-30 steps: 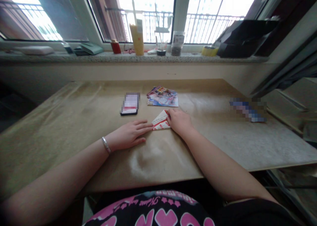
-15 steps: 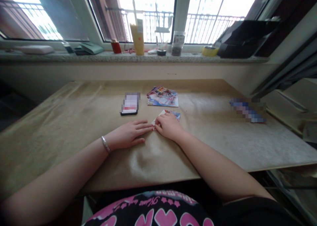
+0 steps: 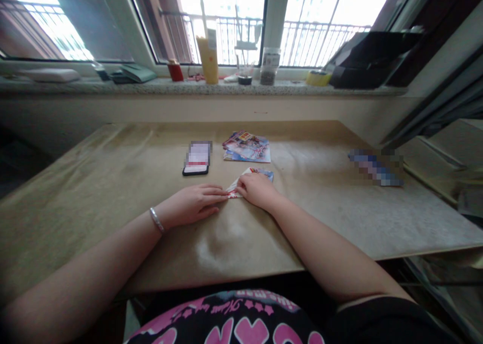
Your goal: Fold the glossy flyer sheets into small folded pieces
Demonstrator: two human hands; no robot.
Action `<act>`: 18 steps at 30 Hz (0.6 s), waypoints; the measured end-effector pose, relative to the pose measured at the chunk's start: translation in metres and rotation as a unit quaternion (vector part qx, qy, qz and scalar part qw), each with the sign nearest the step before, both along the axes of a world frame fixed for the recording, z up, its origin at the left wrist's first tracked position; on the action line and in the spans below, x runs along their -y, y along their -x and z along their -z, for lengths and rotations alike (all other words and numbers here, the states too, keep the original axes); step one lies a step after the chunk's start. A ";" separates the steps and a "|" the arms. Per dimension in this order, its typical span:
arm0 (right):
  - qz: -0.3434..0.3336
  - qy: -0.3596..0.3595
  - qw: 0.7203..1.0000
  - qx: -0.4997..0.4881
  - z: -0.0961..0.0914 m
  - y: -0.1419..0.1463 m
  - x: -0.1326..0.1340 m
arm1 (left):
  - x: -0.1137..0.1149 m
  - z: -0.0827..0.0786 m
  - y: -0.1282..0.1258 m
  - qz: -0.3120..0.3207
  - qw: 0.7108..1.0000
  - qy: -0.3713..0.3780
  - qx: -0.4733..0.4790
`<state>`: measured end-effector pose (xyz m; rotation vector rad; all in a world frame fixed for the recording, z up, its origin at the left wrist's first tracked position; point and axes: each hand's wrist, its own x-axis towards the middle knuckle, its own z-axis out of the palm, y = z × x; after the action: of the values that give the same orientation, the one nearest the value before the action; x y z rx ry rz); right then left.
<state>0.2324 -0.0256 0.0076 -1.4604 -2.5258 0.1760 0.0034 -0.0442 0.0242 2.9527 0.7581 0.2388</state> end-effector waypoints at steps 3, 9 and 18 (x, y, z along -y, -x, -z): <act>0.013 -0.011 0.999 0.027 0.000 0.001 0.000 | -0.001 0.001 0.001 -0.002 1.000 -0.014 -0.004; 0.038 -0.049 0.996 0.069 -0.002 0.004 0.006 | -0.004 0.003 0.002 -0.005 0.999 -0.047 0.000; -0.017 -0.104 0.991 0.082 -0.004 0.001 0.010 | -0.002 0.003 0.000 -0.014 0.999 -0.035 -0.016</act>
<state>0.2314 -0.0355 0.0112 -1.4022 -2.6033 -0.2042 0.0031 -0.0424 0.0214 3.0192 0.8116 0.2255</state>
